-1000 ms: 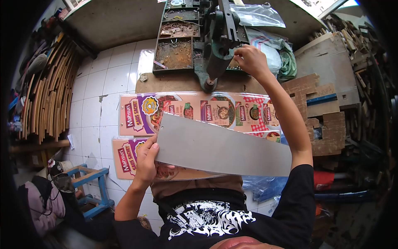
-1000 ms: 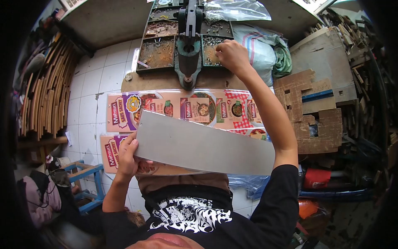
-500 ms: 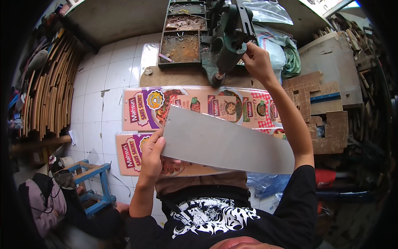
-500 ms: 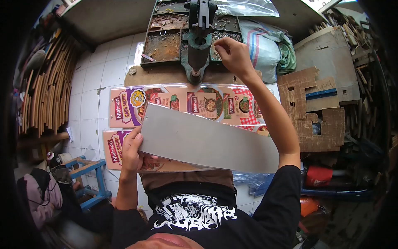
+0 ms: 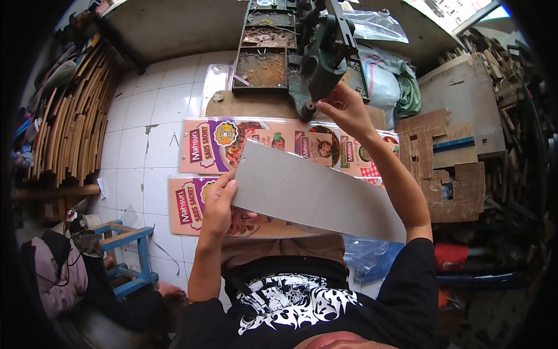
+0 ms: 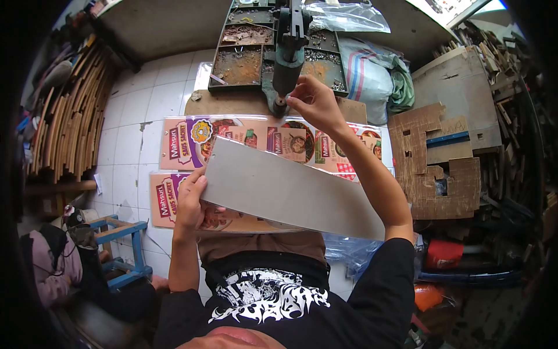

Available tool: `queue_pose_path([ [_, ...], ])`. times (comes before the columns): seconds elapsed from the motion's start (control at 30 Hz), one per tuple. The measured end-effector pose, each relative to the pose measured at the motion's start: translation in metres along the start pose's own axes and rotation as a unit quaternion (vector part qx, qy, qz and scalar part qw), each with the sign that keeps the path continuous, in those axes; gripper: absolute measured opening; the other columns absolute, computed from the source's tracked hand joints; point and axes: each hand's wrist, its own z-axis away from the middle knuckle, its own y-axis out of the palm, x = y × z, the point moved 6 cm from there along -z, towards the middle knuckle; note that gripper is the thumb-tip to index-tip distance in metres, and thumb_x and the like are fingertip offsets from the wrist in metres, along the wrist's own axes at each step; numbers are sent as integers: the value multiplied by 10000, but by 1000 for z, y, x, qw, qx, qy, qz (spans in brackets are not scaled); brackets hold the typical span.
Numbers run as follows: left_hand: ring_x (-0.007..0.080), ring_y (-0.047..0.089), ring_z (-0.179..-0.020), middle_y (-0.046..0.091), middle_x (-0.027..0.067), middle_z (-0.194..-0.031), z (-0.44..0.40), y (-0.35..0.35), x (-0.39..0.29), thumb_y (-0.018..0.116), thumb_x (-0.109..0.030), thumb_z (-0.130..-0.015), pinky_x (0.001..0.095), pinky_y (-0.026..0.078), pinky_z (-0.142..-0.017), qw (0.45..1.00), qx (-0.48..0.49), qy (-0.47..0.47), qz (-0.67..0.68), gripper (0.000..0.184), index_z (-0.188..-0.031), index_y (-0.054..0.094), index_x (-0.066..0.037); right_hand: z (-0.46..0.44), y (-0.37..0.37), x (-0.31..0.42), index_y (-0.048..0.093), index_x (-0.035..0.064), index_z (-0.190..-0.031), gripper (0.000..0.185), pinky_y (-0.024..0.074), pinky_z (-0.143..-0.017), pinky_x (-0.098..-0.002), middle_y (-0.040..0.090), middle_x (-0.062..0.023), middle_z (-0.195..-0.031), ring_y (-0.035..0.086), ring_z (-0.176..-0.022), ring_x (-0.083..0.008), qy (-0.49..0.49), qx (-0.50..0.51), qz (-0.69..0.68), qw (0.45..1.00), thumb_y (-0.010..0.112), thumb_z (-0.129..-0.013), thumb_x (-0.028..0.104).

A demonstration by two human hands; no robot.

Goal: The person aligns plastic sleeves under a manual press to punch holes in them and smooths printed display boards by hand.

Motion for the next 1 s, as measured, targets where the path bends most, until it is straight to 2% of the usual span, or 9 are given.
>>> queue_pose_path([
  [0.1, 163, 686, -755, 646, 140, -1037, 1, 1, 0, 392, -168, -1008, 285, 614, -533, 1000, 0, 2, 1, 397, -1319, 466, 67, -4, 4, 11, 471, -14, -1206, 494, 526, -733, -280, 676, -88, -839, 675, -808, -134, -38, -21, 21, 999, 749, -807, 76],
  [0.2, 165, 688, -752, 645, 150, -1039, 0, 3, -2, 391, -168, -1006, 285, 614, -530, 1000, 1, 12, -6, 395, -1307, 473, 76, -4, 7, 20, 497, 4, -1149, 438, 535, -691, -281, 695, -103, -851, 681, -762, -143, -26, -25, 47, 998, 747, -795, 60],
  [0.7, 186, 698, -775, 646, 181, -1057, 0, 6, -4, 383, -153, -1006, 286, 620, -540, 1000, 22, 16, 12, 403, -1312, 458, 98, -6, 13, 40, 575, 5, -1117, 389, 520, -650, -281, 680, -86, -864, 651, -707, -139, -16, -2, 142, 990, 741, -765, 16],
  [0.77, 167, 679, -705, 656, 172, -1026, 1, 7, -6, 369, -145, -1015, 257, 595, -532, 1000, 2, 21, 17, 393, -1297, 476, 108, -4, 12, 43, 579, 5, -1109, 378, 519, -649, -279, 680, -84, -862, 650, -704, -139, -22, -2, 146, 989, 741, -768, 20],
  [0.93, 165, 676, -686, 661, 172, -1016, 1, 6, -7, 376, -145, -1013, 259, 595, -525, 1000, -2, 28, 13, 396, -1296, 482, 110, 22, -8, 46, 597, 21, -1179, 400, 521, -660, -273, 678, -79, -875, 643, -718, -131, -24, -53, 110, 992, 728, -801, 29],
  [1.0, 165, 677, -682, 663, 172, -1012, 1, 6, -5, 379, -145, -1012, 261, 595, -522, 999, -5, 28, 14, 397, -1299, 483, 110, 28, -16, 43, 642, 27, -1153, 358, 517, -669, -271, 677, -79, -890, 641, -734, -129, -19, -52, 137, 989, 727, -806, 31],
])
